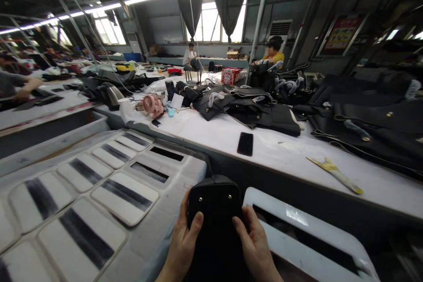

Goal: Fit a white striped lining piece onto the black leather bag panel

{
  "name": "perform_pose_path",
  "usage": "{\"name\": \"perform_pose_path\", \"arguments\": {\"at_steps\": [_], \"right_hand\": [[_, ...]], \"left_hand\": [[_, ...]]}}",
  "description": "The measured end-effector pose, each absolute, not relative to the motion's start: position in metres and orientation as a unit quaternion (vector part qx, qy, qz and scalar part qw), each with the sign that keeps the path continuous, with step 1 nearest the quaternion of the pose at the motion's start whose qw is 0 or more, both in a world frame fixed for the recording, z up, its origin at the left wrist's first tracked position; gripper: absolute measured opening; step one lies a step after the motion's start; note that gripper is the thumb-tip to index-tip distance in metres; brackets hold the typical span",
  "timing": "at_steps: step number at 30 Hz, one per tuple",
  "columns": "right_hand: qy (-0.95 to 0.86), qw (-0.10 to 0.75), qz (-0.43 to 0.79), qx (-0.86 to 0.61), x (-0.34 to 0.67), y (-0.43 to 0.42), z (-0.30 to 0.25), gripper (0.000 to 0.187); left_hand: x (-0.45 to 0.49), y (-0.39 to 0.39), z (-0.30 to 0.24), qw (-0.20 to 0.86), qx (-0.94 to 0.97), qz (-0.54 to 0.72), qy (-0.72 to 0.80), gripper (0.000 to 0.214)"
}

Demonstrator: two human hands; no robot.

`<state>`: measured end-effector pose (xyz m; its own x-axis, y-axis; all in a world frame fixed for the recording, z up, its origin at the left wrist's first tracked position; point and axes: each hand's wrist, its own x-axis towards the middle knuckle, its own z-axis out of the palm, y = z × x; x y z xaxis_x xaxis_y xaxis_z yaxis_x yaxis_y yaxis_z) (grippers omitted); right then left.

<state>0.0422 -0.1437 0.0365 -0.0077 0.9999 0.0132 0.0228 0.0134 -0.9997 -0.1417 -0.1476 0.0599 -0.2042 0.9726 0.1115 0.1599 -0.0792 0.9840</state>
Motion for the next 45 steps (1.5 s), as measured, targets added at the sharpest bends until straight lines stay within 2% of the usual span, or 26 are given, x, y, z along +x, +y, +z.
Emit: {"name": "perform_pose_path", "arguments": {"at_steps": [3, 6, 11, 13, 17, 21, 25, 27, 29, 34, 37, 39, 42, 45], "right_hand": [[-0.501, 0.498, 0.511, -0.490, 0.047, -0.144, 0.035, 0.030], [-0.526, 0.480, 0.483, -0.509, 0.055, -0.142, 0.040, 0.033], [-0.613, 0.380, 0.402, -0.564, 0.069, -0.128, 0.061, 0.032], [-0.643, 0.380, 0.345, -0.569, 0.070, -0.118, 0.070, 0.033], [-0.745, 0.405, 0.192, -0.495, 0.061, -0.096, 0.084, 0.052], [-0.805, 0.411, 0.160, -0.397, 0.044, -0.089, 0.089, 0.033], [-0.782, 0.465, 0.095, -0.404, 0.031, -0.099, 0.092, 0.019], [-0.787, 0.463, 0.083, -0.400, 0.029, -0.103, 0.096, 0.015], [-0.803, 0.452, 0.094, -0.378, 0.029, -0.103, 0.100, 0.017], [-0.836, 0.425, 0.110, -0.330, 0.031, -0.097, 0.104, 0.020], [-0.845, 0.415, 0.101, -0.322, 0.030, -0.098, 0.102, 0.022], [-0.855, 0.402, 0.104, -0.312, 0.030, -0.105, 0.099, 0.026], [-0.891, 0.354, 0.100, -0.265, 0.029, -0.131, 0.086, 0.034], [-0.916, 0.297, 0.160, -0.215, 0.034, -0.172, 0.069, 0.039]], "left_hand": [[-0.144, -0.135, 0.063, 0.358, 0.570, 0.506, 0.539, 0.062], [-0.140, -0.125, 0.064, 0.359, 0.572, 0.522, 0.522, 0.052], [-0.139, -0.115, 0.076, 0.418, 0.558, 0.546, 0.465, 0.030], [-0.141, -0.110, 0.083, 0.437, 0.548, 0.545, 0.461, 0.026], [-0.148, -0.092, 0.095, 0.487, 0.532, 0.520, 0.457, 0.035], [-0.157, -0.075, 0.103, 0.547, 0.535, 0.451, 0.459, 0.036], [-0.165, -0.063, 0.108, 0.588, 0.545, 0.407, 0.439, 0.026], [-0.168, -0.058, 0.113, 0.607, 0.569, 0.358, 0.424, 0.038], [-0.169, -0.053, 0.120, 0.592, 0.621, 0.299, 0.418, 0.047], [-0.169, -0.038, 0.136, 0.483, 0.747, 0.191, 0.415, 0.046], [-0.167, -0.031, 0.137, 0.473, 0.772, 0.148, 0.397, 0.049], [-0.166, -0.030, 0.133, 0.473, 0.783, 0.135, 0.382, 0.048], [-0.167, -0.034, 0.123, 0.412, 0.814, 0.163, 0.377, 0.044], [-0.172, -0.039, 0.111, 0.357, 0.828, 0.189, 0.389, 0.041]]}}
